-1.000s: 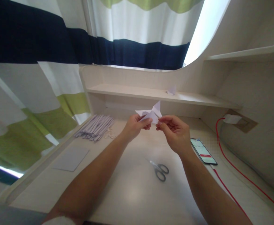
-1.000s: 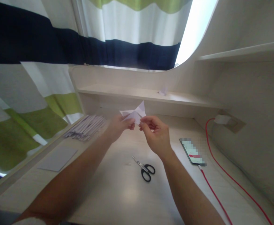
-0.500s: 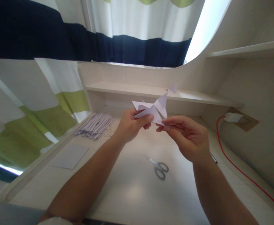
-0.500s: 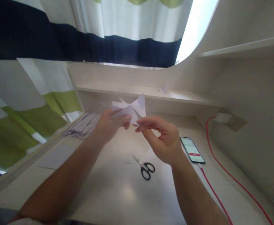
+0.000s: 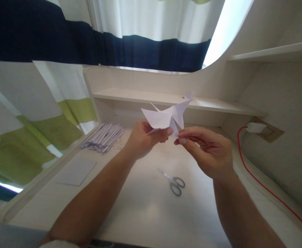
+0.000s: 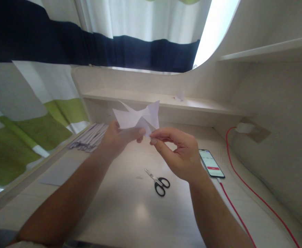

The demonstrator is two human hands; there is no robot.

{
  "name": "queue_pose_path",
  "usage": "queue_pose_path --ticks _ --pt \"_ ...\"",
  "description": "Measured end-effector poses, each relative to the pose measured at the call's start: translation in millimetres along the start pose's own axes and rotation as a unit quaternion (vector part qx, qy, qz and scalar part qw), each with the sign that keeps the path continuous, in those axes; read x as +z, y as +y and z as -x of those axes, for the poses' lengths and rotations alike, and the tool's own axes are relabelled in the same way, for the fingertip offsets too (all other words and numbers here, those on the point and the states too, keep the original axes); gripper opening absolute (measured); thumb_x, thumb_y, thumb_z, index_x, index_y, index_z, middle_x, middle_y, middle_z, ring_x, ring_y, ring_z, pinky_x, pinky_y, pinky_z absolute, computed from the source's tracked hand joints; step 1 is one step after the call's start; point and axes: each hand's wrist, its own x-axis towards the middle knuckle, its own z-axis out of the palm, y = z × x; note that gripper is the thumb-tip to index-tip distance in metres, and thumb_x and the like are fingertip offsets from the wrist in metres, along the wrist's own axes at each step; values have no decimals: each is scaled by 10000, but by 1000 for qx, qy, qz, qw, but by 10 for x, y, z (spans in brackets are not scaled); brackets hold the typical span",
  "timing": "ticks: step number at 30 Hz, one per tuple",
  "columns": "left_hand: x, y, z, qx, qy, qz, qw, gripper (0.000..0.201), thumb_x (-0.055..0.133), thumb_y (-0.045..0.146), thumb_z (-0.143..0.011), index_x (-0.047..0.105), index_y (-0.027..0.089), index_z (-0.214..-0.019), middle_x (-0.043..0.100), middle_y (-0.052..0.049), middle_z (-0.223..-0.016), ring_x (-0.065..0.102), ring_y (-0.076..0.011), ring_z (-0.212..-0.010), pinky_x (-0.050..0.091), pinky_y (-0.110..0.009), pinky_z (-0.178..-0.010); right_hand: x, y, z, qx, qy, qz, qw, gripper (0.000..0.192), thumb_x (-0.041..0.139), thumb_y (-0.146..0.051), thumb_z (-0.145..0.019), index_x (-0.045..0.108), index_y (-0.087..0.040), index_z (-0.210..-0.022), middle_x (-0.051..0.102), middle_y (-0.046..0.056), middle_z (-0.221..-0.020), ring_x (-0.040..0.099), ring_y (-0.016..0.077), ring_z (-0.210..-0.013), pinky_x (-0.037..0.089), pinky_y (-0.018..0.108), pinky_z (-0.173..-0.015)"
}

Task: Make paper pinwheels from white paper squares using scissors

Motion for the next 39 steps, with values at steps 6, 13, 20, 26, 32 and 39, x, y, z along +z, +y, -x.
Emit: queue_pose_path --ticks 6,13,20,26,32,39 --pt "11 1 25 22 -16 -14 1000 227 909 261 -727 726 160 -638 687 -2 -626 613 -103 -586 517 -200 -552 12 -26 2 3 19 33 999 224 742 -70 -879 809 -257 -983 799 3 -922 761 162 -808 616 304 -787" --pt "7 15 39 32 -15 -35 999 251 902 318 -748 730 162 -653 706 -15 -637 634 -118 -589 530 -219 -556 29 -36 11 21 36 24 999 197 760 -92 -862 799 -252 -972 807 -1 -877 769 164 -779 625 294 -757" --pt "-11 -35 42 23 -21 -40 999 237 876 340 -788 744 171 -685 721 -18 -664 649 -121 -610 528 -221 -571 33 -72 -3 26 42 19 999 214 744 -52 -832 778 -230 -947 805 5 -852 772 166 -767 640 301 -763" --pt "9 23 59 12 -10 -61 998 290 866 381 -790 721 173 -651 710 -26 -653 638 -133 -608 523 -238 -574 34 -103 -20 34 39 21 998 179 747 -73 -832 759 -229 -918 797 9 -843 773 174 -756 654 325 -763" --pt "10 12 67 10 -9 -70 997 281 863 384 -790 724 174 -667 721 -29 -667 637 -140 -614 515 -242 -573 35 -97 -16 43 41 22 998 170 746 -79 -838 745 -239 -895 786 0 -838 771 171 -753 659 323 -754" --pt "-14 -51 77 15 0 -77 997 216 855 360 -812 761 184 -728 719 -11 -686 616 -128 -628 497 -234 -583 38 -76 -17 51 40 10 998 184 745 -63 -831 738 -233 -902 784 -3 -830 772 164 -751 643 304 -746"
